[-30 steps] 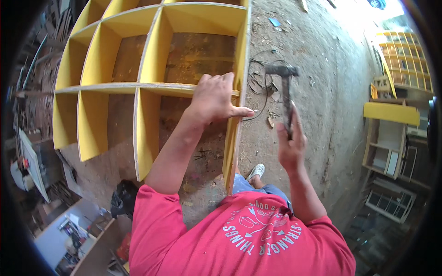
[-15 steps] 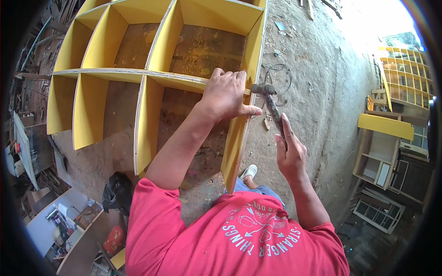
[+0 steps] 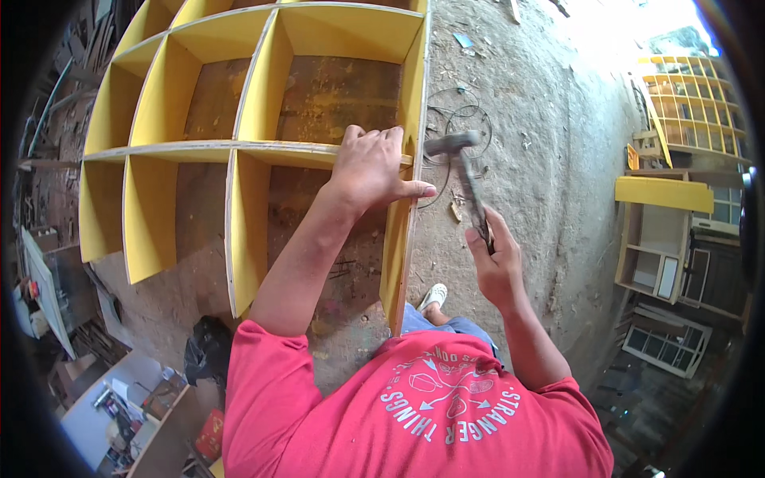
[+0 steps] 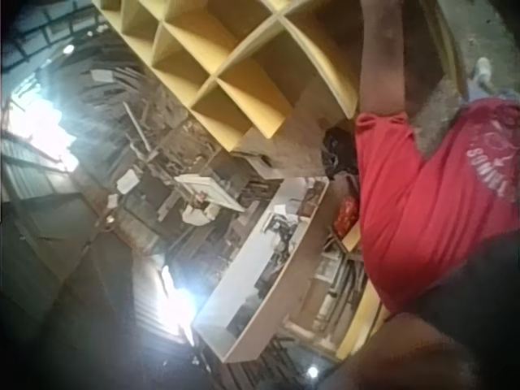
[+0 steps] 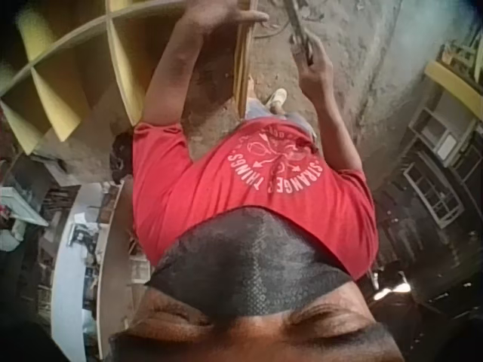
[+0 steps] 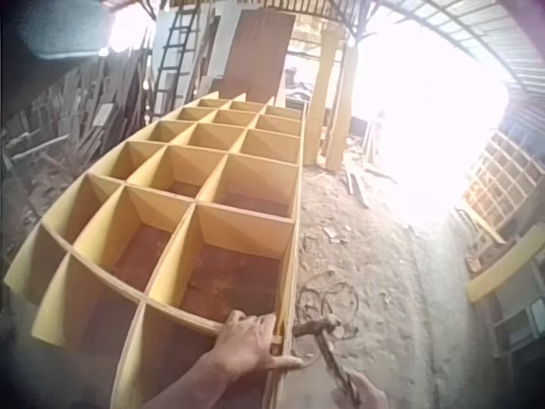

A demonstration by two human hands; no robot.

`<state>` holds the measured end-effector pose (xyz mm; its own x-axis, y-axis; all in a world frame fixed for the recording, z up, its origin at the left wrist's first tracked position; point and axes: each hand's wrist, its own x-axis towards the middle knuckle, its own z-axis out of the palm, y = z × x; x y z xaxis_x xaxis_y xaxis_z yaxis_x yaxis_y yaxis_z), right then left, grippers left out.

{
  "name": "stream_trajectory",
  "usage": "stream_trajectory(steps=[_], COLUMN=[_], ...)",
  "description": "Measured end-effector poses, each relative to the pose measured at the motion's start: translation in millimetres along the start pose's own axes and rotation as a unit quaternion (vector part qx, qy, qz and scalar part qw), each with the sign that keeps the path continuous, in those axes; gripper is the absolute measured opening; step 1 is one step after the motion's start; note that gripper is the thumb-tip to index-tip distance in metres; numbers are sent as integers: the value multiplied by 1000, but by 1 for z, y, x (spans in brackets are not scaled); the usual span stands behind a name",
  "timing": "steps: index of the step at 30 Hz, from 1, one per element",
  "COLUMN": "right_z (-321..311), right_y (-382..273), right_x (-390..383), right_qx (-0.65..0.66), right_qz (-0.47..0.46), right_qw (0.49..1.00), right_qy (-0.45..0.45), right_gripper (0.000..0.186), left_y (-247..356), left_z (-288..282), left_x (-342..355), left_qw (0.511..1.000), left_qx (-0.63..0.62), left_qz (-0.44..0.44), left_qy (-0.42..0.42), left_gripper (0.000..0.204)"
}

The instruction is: The person builds a yellow shelving unit by hammering nails into a wooden trim piece and using pliers to pull out a nail.

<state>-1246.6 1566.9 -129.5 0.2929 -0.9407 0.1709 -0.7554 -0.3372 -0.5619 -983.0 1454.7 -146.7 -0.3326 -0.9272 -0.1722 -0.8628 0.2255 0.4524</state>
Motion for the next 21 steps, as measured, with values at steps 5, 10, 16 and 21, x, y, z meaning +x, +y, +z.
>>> stream_trajectory(steps=[5, 10, 16, 21], right_z=[28, 49, 63, 89], right_y=[-32, -28, -30, -39], right_x=[-29, -38, -31, -26], right_qx=[550, 591, 523, 497], right_qz=[393, 454, 417, 338], right_qw=[732, 667, 743, 799], right_qy=[91, -13, -7, -23], right_gripper=[27, 31, 50, 61], left_y=[6, 7, 7, -12], left_z=[-6, -6, -1, 2], left_x=[3, 4, -3, -10], left_qw=[1000, 1000, 999, 988], left_qx=[5, 20, 4, -48], left_qz=[-10, -10, 14, 113], left_qy=[-19, -16, 36, 90], left_gripper=[125, 116, 95, 71])
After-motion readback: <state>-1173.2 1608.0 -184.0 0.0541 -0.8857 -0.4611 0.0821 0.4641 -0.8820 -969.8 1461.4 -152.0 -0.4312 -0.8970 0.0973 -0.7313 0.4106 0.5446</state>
